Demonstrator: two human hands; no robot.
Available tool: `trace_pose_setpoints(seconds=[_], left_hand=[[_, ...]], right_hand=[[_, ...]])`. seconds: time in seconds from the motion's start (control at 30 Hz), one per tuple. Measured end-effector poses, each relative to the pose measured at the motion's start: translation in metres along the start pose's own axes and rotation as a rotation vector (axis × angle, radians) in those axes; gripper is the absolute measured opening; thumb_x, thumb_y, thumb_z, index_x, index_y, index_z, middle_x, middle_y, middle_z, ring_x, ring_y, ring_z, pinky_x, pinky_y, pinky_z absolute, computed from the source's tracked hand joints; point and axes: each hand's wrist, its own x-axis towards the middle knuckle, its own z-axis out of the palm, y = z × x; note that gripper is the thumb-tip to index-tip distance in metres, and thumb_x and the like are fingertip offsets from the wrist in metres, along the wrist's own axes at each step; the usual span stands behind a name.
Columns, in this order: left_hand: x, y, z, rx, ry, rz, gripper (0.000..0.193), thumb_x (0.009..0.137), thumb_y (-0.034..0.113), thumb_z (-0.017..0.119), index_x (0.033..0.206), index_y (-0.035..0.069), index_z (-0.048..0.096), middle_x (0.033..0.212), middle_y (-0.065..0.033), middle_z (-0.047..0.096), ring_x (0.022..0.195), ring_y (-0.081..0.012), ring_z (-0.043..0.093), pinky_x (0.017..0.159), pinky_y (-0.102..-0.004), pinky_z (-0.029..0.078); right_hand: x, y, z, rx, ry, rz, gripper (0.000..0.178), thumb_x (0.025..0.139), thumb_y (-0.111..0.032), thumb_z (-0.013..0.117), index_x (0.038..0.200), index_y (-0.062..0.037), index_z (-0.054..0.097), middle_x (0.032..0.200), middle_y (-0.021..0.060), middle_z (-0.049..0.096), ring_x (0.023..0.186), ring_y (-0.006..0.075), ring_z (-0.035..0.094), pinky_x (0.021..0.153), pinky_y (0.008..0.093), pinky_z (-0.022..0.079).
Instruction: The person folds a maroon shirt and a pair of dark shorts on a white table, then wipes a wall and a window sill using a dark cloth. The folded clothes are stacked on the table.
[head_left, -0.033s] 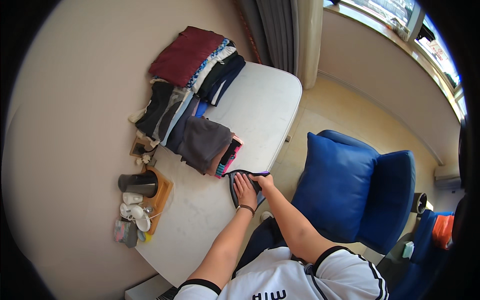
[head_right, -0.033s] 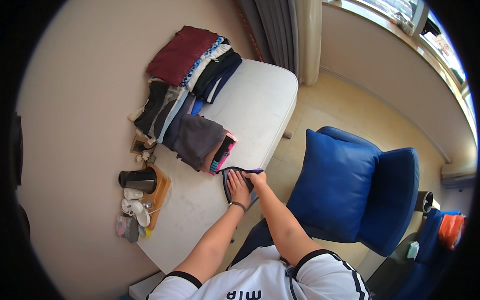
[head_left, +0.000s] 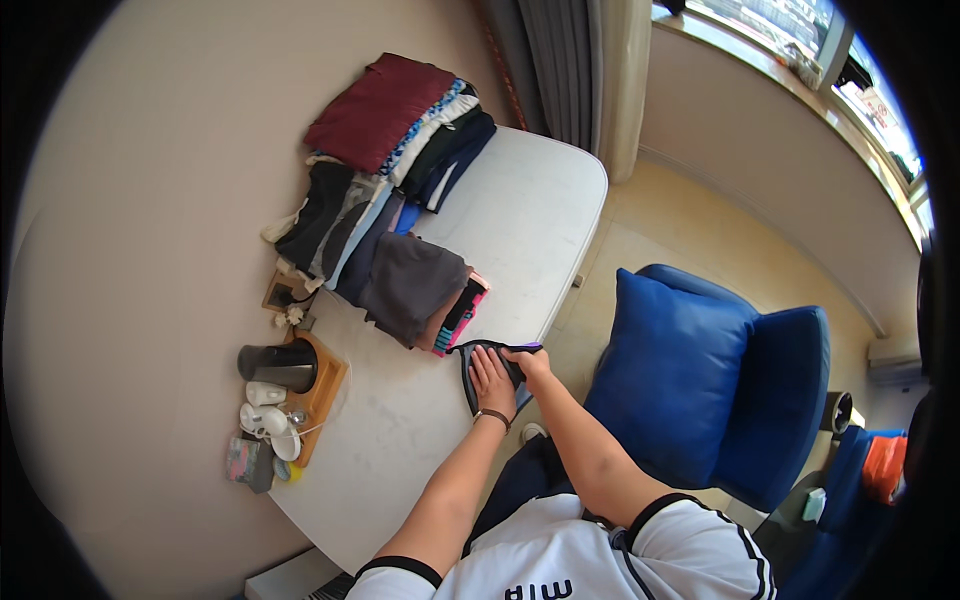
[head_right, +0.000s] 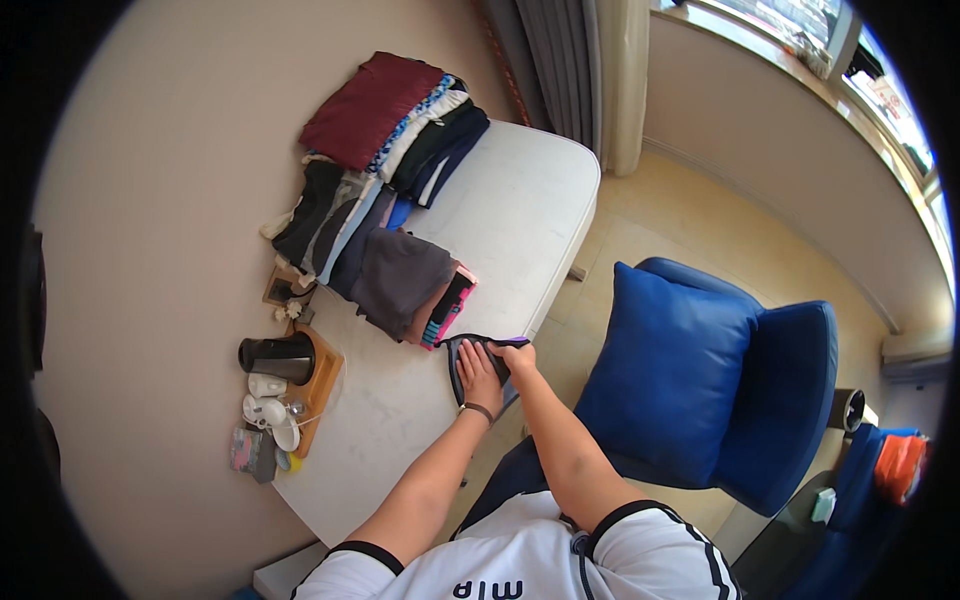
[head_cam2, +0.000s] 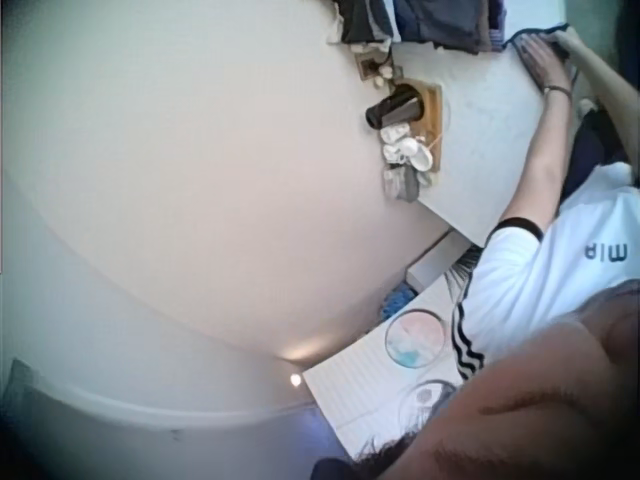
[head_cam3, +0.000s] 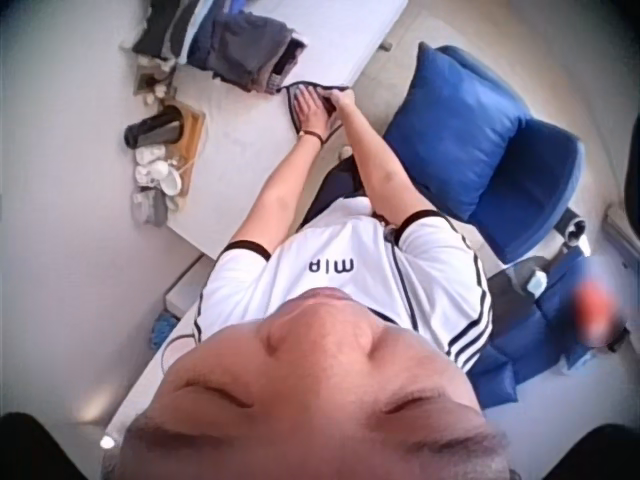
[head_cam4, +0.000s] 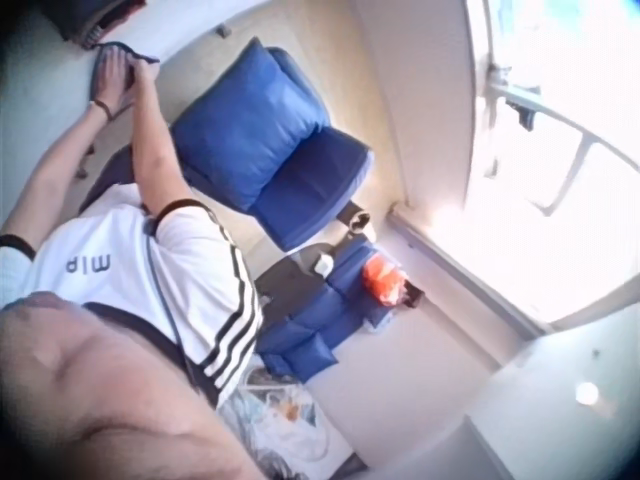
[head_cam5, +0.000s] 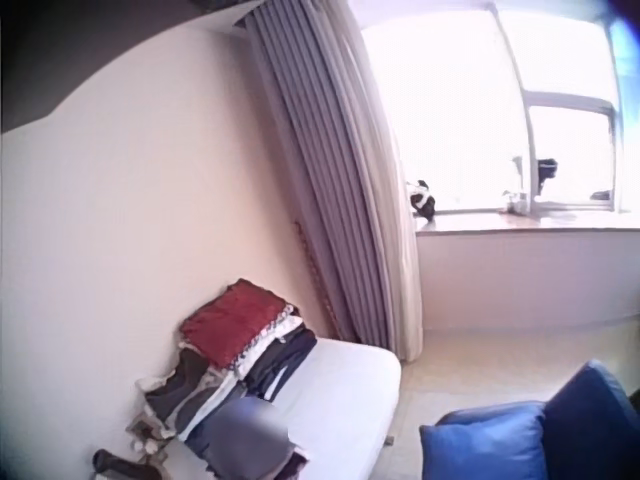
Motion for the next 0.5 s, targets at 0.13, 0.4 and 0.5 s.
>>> trace_pose_setpoints(seconds=[0.13,0.4,0.5], left_hand=[[0.0,-0.018,0.014,0.088,0.074,0.097,0.074,0.091,0.01,0.048,0.153,-0.006,0.011,0.16,-0.0297,0.004,0.15,-0.0428,0.006,0.121,-0.0508,0.012],[-0.015,-0.041,0.025,0.003,0.088,0.256,0.064,0.096,0.012,0.037,0.156,0.005,0.016,0.161,-0.026,0.008,0.15,-0.0393,0.012,0.121,-0.049,0.015],[-0.012,-0.04,0.03,-0.057,0.1,0.247,0.064,0.096,0.015,0.038,0.156,0.008,0.017,0.162,-0.0248,0.006,0.151,-0.0377,0.007,0.121,-0.0482,0.01]], right_hand=[[0.015,0.006,-0.003,0.026,0.087,-0.102,0.034,0.071,-0.009,0.087,0.099,0.0006,0.071,0.094,0.0093,0.072,0.078,0.0224,0.068,0.069,0.0377,0.053],[0.008,0.015,0.014,-0.3,0.43,-0.31,0.044,0.079,-0.026,0.083,0.106,0.0059,0.068,0.105,0.0222,0.071,0.095,0.0341,0.068,0.083,0.0437,0.051],[0.001,0.017,0.023,-0.49,0.505,-0.383,0.037,0.088,-0.03,0.073,0.106,0.0026,0.069,0.108,0.0249,0.069,0.1,0.0387,0.067,0.086,0.0454,0.051]])
